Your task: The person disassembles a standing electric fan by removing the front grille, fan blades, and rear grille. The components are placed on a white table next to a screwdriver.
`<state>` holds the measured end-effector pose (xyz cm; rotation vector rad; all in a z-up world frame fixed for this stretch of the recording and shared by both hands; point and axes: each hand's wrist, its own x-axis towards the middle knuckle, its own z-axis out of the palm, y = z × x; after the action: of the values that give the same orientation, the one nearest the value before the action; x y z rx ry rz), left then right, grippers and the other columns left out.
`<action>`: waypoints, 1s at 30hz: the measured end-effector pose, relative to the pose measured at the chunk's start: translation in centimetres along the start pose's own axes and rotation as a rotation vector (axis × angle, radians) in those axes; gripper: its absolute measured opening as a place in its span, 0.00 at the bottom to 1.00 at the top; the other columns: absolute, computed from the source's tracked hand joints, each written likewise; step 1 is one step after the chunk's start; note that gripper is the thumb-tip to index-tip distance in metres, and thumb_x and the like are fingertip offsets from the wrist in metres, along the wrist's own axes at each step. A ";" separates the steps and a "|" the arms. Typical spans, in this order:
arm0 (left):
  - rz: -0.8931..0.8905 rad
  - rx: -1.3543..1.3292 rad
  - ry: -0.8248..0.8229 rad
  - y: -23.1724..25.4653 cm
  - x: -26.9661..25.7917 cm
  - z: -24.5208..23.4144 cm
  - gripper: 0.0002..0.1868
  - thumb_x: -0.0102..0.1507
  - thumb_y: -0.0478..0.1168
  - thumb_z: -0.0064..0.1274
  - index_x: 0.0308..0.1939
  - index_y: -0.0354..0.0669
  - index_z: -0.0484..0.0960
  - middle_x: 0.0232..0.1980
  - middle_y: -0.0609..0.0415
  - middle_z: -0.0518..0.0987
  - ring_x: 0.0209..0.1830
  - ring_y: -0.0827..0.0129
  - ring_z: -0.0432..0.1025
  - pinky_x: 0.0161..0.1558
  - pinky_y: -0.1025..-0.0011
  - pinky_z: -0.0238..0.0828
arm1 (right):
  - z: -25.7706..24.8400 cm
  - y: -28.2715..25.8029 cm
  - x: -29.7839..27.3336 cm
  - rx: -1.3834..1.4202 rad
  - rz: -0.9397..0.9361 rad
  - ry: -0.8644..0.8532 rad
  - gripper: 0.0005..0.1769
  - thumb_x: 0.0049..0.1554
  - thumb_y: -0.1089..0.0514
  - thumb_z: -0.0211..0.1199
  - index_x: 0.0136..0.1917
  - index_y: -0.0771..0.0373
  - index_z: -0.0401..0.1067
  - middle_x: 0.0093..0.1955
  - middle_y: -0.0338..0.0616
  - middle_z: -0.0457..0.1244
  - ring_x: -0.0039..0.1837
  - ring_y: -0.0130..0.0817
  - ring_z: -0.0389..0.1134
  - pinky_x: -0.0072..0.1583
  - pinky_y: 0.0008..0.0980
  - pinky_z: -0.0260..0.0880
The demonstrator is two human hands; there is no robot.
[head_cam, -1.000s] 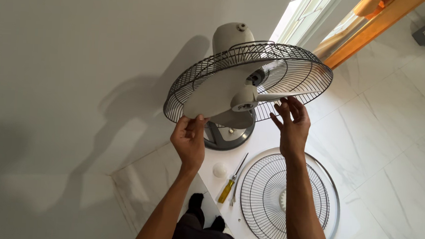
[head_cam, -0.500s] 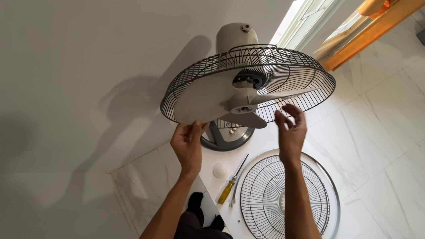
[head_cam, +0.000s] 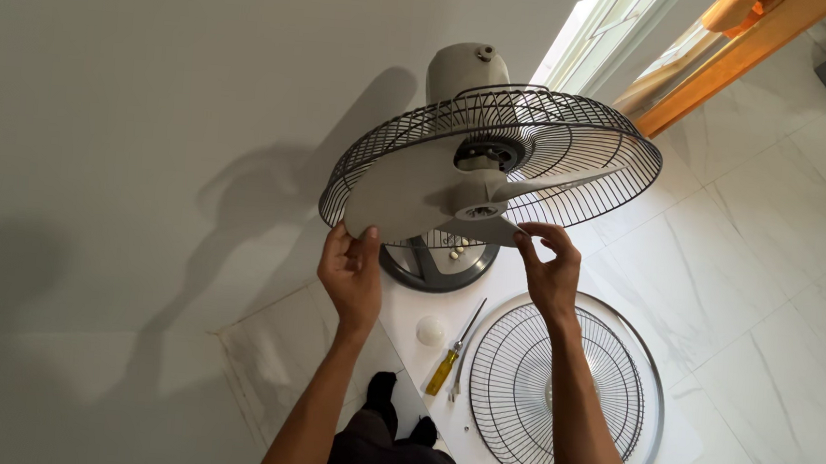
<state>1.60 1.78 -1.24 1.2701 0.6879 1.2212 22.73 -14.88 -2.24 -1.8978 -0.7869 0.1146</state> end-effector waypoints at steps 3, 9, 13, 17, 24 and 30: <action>-0.021 -0.038 -0.017 -0.3 0.2 -0.1 0.12 0.71 0.34 0.55 0.56 0.29 0.78 0.43 0.52 0.83 0.36 0.82 0.72 0.39 0.83 0.68 | 0.5 0.3 0.0 0.009 -0.053 0.052 0.07 0.60 0.60 0.69 0.52 0.62 0.78 0.53 0.42 0.70 0.56 0.34 0.71 0.59 0.35 0.69; -0.031 -0.010 -0.006 -0.6 -0.1 -0.2 0.12 0.70 0.34 0.55 0.55 0.30 0.78 0.42 0.53 0.84 0.34 0.83 0.73 0.35 0.84 0.67 | 1.3 0.5 -0.3 0.048 -0.079 0.158 0.05 0.59 0.63 0.70 0.50 0.62 0.78 0.50 0.41 0.69 0.54 0.32 0.69 0.57 0.33 0.69; -0.031 -0.007 -0.012 -0.7 -0.6 -0.4 0.13 0.70 0.35 0.55 0.56 0.30 0.77 0.42 0.53 0.84 0.34 0.83 0.73 0.36 0.85 0.68 | 1.3 0.7 -0.7 0.125 -0.065 0.158 0.05 0.58 0.64 0.69 0.50 0.62 0.77 0.51 0.40 0.67 0.54 0.31 0.68 0.56 0.31 0.71; 0.002 -0.052 -0.025 -0.7 -0.9 -0.5 0.14 0.70 0.36 0.55 0.57 0.30 0.76 0.48 0.52 0.84 0.43 0.80 0.77 0.45 0.83 0.74 | 1.0 0.5 -0.7 0.051 -0.081 0.153 0.05 0.59 0.64 0.70 0.49 0.63 0.77 0.50 0.41 0.68 0.53 0.31 0.69 0.56 0.32 0.70; -0.009 -0.013 -0.004 -0.9 -1.6 -0.7 0.14 0.70 0.36 0.56 0.56 0.31 0.77 0.44 0.53 0.85 0.36 0.83 0.75 0.38 0.85 0.70 | 0.5 0.2 -1.2 0.071 -0.078 0.143 0.05 0.59 0.63 0.70 0.49 0.62 0.77 0.50 0.40 0.68 0.53 0.31 0.69 0.57 0.32 0.69; -0.004 -0.002 -0.002 -0.9 -2.4 -1.0 0.13 0.70 0.36 0.56 0.55 0.31 0.78 0.41 0.54 0.85 0.31 0.85 0.71 0.31 0.86 0.64 | 0.3 0.2 -1.8 0.056 -0.066 0.139 0.04 0.59 0.63 0.70 0.49 0.62 0.77 0.50 0.39 0.69 0.53 0.30 0.69 0.56 0.32 0.68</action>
<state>0.27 0.04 -2.85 1.2677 0.6876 1.2167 21.25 -15.70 -3.01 -1.8038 -0.7433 -0.0363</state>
